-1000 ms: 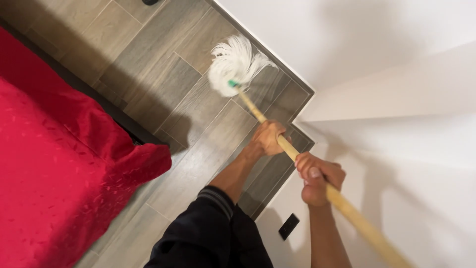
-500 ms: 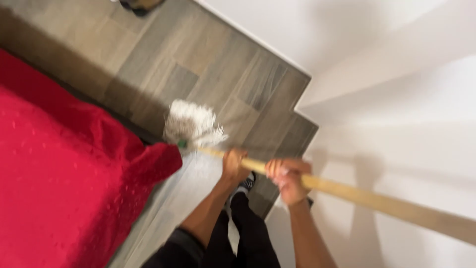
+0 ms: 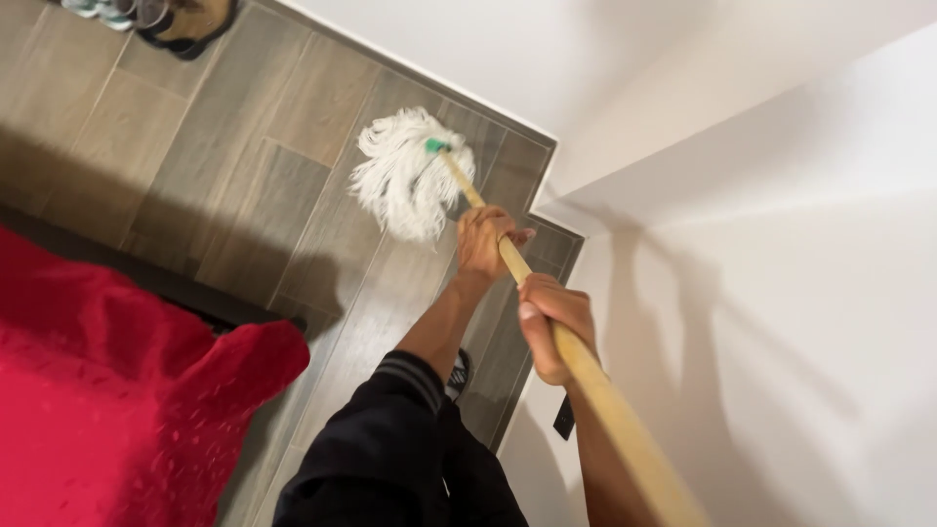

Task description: The person mops the tiled floor in a bedroom and hallway using a string mop, then detaches the mop head and washes it in a utility sink with water and detergent. The person rinses and wrings the mop head by hand before the clip ends.

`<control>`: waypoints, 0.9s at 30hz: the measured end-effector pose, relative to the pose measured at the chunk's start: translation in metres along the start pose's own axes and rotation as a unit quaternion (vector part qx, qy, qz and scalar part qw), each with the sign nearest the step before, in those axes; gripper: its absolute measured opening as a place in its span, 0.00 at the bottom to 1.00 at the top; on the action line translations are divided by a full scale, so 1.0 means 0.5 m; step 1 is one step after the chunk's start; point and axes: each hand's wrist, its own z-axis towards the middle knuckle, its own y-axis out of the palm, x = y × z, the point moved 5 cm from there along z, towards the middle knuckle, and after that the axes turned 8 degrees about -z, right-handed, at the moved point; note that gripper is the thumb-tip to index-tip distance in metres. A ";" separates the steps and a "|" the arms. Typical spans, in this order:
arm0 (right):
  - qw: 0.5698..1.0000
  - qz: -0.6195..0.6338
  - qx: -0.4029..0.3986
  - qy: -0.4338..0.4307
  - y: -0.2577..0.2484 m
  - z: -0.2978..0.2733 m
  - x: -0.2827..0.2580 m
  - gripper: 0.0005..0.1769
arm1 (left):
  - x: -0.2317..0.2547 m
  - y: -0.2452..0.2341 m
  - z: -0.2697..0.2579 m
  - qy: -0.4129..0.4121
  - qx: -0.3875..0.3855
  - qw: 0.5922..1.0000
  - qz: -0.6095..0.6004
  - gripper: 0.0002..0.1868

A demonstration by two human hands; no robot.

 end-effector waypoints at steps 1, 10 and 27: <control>0.999 -0.035 -0.022 0.013 0.001 -0.004 0.009 0.24 | -0.027 0.028 0.009 -0.068 -0.065 0.992 0.088 0.15; 0.984 -0.154 0.045 0.071 -0.027 -0.127 -0.022 0.22 | -0.015 0.137 -0.076 0.241 -0.035 0.969 -0.045 0.16; 0.955 0.197 0.182 0.125 0.224 -0.438 -0.148 0.29 | -0.041 -0.222 -0.746 -0.219 -0.219 0.943 0.119 0.21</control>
